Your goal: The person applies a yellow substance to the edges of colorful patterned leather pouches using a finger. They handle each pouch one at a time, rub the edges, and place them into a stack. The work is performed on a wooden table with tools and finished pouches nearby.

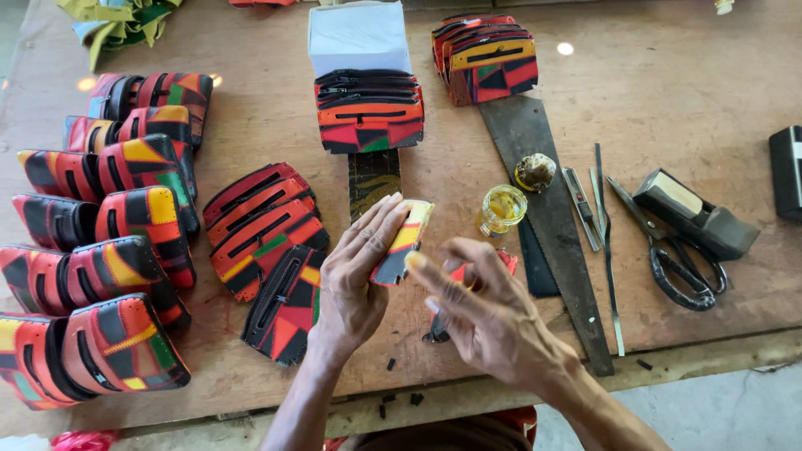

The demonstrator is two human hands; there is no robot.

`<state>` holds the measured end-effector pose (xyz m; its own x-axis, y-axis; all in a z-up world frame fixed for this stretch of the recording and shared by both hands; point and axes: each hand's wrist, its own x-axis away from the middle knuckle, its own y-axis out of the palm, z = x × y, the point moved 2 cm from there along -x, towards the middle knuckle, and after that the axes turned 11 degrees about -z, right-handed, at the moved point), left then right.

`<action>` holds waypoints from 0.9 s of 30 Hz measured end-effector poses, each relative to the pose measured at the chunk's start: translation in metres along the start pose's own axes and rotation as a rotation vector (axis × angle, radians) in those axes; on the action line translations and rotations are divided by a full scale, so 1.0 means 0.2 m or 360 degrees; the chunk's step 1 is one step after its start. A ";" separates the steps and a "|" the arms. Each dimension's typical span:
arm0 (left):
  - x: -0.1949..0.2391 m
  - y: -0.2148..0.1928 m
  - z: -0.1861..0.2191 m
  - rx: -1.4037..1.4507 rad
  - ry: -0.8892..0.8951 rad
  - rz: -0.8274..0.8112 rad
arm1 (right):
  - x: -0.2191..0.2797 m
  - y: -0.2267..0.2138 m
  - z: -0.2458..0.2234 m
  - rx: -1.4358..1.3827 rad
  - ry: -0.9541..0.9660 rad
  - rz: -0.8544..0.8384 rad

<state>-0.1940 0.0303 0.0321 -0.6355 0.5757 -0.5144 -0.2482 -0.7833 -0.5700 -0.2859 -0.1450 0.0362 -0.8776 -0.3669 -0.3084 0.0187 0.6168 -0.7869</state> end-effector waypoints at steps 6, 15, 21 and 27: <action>0.02 -0.01 0.02 -0.0051 0.0017 -0.0022 | -0.07 -0.05 0.09 0.0108 0.0082 0.0070; 0.04 0.00 0.01 0.0025 0.0025 0.0010 | -0.07 -0.04 0.07 0.0017 0.0048 0.0114; 0.03 0.03 -0.03 0.0073 -0.0175 0.0045 | -0.03 0.05 0.00 0.0102 -0.0043 0.0063; 0.08 0.05 -0.10 0.0179 -0.0279 0.0022 | -0.04 -0.01 -0.06 -0.0096 -0.0200 0.0224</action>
<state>-0.1929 0.0360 0.0056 -0.7547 0.5225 -0.3967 -0.3124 -0.8179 -0.4831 -0.2841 -0.1353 0.0463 -0.8015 -0.3561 -0.4804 0.1048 0.7073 -0.6991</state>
